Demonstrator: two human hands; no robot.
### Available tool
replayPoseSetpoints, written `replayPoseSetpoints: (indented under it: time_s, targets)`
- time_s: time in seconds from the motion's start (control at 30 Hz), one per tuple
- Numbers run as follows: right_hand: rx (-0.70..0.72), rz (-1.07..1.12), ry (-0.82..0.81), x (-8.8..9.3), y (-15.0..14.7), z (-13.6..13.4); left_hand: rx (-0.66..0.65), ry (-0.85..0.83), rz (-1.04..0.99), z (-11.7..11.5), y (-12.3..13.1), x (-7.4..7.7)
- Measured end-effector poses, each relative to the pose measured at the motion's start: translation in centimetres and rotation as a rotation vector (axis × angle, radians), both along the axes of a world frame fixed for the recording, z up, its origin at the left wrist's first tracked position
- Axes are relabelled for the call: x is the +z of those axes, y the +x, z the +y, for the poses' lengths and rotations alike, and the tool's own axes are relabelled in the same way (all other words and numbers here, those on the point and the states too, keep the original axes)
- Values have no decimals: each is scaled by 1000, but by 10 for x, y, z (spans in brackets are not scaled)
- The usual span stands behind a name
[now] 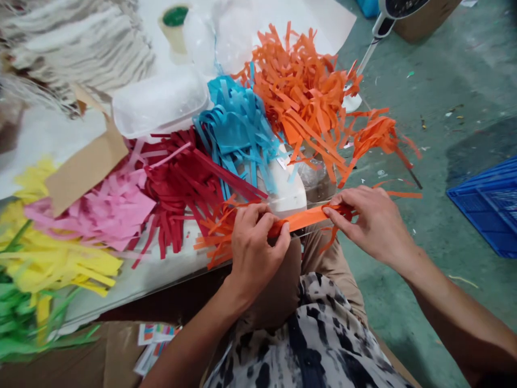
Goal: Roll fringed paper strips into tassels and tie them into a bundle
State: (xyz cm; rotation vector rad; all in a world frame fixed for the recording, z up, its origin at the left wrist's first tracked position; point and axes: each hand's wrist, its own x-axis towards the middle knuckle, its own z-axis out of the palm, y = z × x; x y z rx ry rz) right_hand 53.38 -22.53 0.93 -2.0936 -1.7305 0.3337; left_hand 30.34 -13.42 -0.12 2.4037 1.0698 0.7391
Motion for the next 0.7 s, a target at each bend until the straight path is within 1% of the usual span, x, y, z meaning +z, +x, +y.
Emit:
replayPoseSetpoints:
  time_s: [0.17, 0.23, 0.27, 0.3, 0.37, 0.43, 0.5, 0.53, 0.6, 0.7]
  targets:
    - [-11, -30, -8, -1, -5, 1, 5, 49, 22, -1, 0, -2]
    - [-12, -79, -5, -2, -5, 0, 4, 110, 63, -2, 0, -1]
    - [-8, -108, 8, -3, -3, -1, -22, 155, 89, -2, 0, 1]
    - [-2, -137, 27, -2, -1, -2, -68, 208, 111, -2, 0, 2]
    - [0, -194, 80, 0, 8, -8, -209, 312, 142, -3, 0, 5]
    - [-37, -266, 148, 4, 15, -16, -352, 386, 160, -3, 2, 7]
    - [-46, -330, 223, 8, 18, -25, -426, 420, 189, -4, 5, 8]
    - [-1, -350, 258, 8, 15, -29, -441, 429, 202, -4, 6, 9]
    - [147, -364, 284, 5, 5, -36, -453, 439, 230, -5, 7, 12]
    - [412, -332, 232, -9, -21, -39, -451, 439, 266, -6, 6, 19]
